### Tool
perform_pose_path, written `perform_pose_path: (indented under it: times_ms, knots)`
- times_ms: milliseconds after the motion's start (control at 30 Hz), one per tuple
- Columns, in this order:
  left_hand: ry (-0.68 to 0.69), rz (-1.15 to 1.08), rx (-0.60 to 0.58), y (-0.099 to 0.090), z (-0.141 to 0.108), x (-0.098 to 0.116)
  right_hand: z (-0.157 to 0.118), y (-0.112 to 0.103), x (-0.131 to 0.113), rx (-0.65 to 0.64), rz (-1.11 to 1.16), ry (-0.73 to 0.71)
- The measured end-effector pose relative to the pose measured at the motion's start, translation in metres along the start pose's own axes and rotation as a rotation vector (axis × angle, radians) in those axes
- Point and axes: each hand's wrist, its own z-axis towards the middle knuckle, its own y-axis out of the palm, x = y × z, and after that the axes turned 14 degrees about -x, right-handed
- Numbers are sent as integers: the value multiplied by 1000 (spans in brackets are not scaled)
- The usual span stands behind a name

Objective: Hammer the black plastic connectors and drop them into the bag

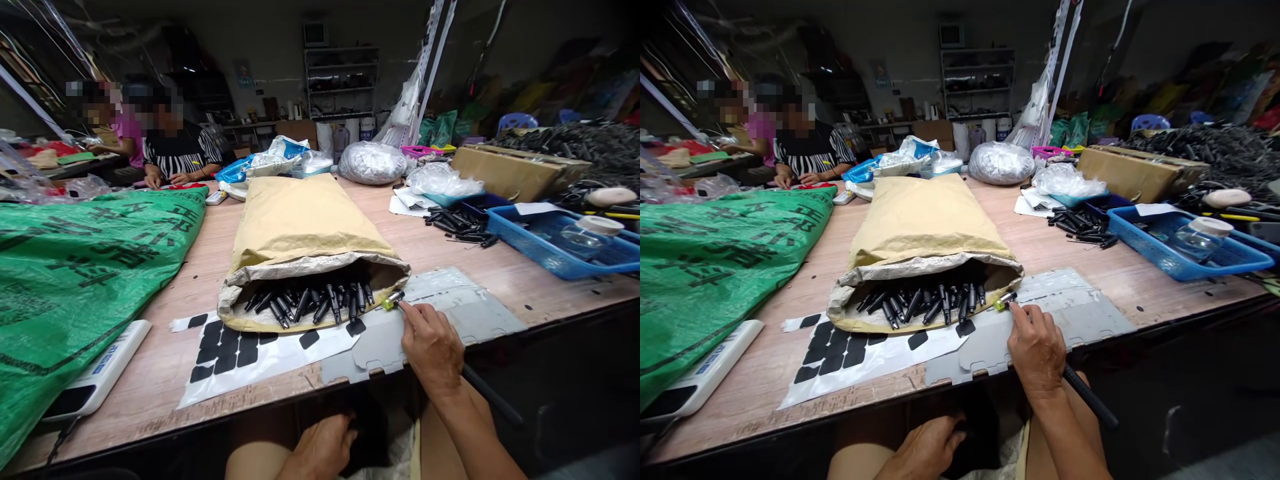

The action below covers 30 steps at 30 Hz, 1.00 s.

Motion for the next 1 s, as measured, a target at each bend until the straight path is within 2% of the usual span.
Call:
perform_pose_path:
  times_ms: [200,733,867,1000]
  knots:
    - [23,21,34,6,9,-10,0,1,1,-2,-5,-7]
    - [-18,23,26,3,15,-8,0,2,3,22,-22,-33]
    - [35,45,17,-5,3,7,1,2,2,23,-17,-25]
    - [268,143,115,-25,-26,39,1,2,2,20,-16,-29]
